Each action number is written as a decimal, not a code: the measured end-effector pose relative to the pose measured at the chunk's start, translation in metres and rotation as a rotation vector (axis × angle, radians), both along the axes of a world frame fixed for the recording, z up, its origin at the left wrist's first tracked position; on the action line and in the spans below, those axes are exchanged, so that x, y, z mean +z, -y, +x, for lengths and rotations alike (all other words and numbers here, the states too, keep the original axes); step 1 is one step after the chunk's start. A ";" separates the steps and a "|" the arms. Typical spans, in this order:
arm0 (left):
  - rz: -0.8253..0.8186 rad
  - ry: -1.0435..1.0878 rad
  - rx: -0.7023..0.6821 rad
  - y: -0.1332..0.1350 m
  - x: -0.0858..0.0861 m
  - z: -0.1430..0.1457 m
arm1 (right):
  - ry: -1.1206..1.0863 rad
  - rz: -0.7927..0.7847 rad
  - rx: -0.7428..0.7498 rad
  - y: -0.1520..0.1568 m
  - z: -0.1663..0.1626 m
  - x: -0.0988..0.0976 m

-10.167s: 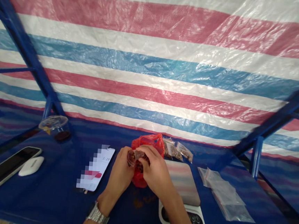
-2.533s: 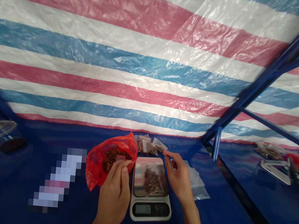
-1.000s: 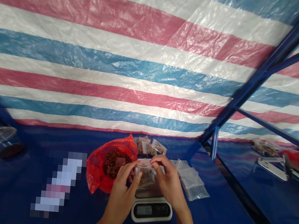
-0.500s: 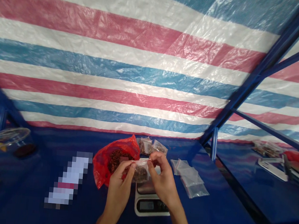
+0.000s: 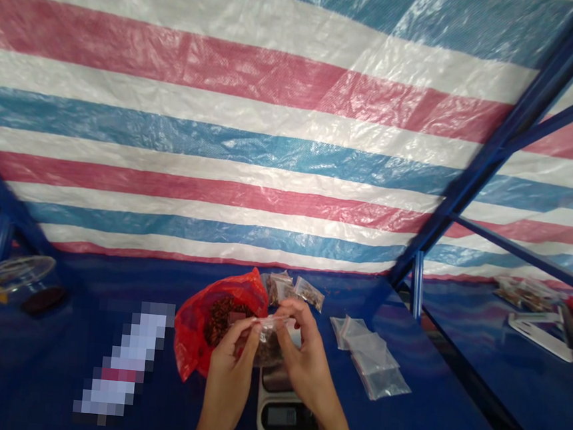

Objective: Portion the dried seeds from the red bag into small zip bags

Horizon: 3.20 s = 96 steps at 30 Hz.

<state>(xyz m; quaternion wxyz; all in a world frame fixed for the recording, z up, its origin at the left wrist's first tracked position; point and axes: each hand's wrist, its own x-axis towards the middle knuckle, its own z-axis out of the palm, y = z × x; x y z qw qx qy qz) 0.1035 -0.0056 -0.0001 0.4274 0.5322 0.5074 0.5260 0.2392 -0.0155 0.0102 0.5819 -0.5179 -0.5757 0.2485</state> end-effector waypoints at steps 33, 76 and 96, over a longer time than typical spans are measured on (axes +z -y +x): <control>0.362 -0.403 0.076 -0.001 -0.010 -0.014 | 0.115 -0.071 -0.420 -0.026 0.088 -0.032; 0.105 -0.071 -0.190 0.008 -0.017 0.003 | 0.167 -0.131 0.233 0.021 0.028 0.013; -0.042 0.252 -0.104 0.000 -0.007 -0.005 | 0.257 -0.072 0.224 0.025 0.013 0.016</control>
